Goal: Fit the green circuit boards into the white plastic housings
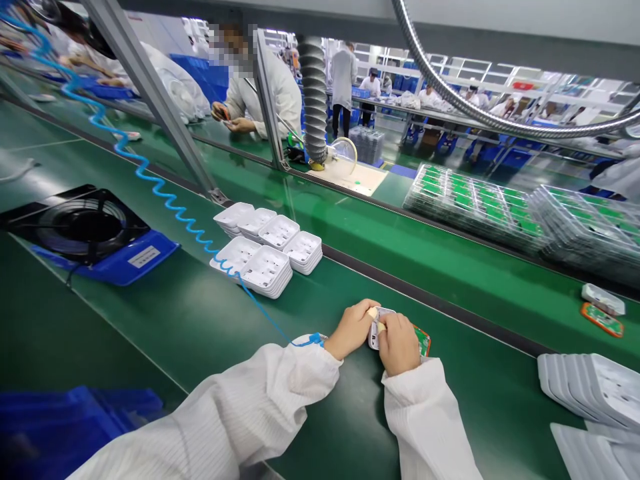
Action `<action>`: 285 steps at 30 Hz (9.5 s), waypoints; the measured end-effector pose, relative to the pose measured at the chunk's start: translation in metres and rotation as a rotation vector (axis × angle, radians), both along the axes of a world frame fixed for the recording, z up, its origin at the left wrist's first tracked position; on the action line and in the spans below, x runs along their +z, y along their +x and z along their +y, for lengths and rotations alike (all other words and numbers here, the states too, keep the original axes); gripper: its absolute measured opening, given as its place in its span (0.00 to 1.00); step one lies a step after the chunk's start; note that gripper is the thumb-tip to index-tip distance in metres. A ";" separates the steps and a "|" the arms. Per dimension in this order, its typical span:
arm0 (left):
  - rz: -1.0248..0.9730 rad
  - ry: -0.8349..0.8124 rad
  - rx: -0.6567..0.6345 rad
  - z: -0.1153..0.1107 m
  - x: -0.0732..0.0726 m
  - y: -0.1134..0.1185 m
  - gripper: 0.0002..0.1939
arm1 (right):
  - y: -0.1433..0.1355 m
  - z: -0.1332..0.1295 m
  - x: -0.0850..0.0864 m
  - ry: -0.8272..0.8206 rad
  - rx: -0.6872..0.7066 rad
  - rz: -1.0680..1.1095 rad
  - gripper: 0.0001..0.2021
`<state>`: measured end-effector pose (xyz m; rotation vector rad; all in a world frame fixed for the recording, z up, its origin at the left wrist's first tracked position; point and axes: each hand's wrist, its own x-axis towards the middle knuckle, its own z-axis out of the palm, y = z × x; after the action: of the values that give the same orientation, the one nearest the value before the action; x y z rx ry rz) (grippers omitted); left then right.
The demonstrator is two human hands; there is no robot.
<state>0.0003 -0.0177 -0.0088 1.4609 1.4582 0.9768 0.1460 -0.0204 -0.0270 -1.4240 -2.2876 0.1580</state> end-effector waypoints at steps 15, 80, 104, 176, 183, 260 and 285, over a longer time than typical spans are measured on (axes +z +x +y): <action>0.091 0.040 -0.020 -0.003 -0.003 0.002 0.15 | -0.009 -0.006 0.004 0.137 0.065 -0.112 0.07; 0.858 0.522 0.416 0.014 0.053 -0.061 0.14 | 0.012 0.020 -0.018 0.017 -0.083 0.132 0.14; 1.002 0.469 0.076 -0.004 0.010 -0.013 0.17 | 0.009 0.022 -0.015 0.007 -0.050 0.162 0.10; 0.580 0.464 -0.459 -0.011 -0.009 0.011 0.12 | 0.000 0.014 -0.007 -0.080 0.041 0.138 0.12; 0.575 0.445 -0.482 -0.011 -0.009 0.010 0.15 | 0.000 0.014 -0.007 -0.063 0.026 0.138 0.13; 0.585 0.471 -0.475 -0.009 -0.012 0.011 0.16 | 0.005 0.013 -0.010 0.018 0.017 0.226 0.07; 0.601 0.460 -0.474 -0.010 -0.011 0.011 0.16 | 0.003 0.011 -0.009 0.154 -0.084 0.297 0.06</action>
<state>0.0110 -0.0272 -0.0198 2.4580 1.2093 0.6137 0.1494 -0.0095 -0.0361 -1.3179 -1.9534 0.1526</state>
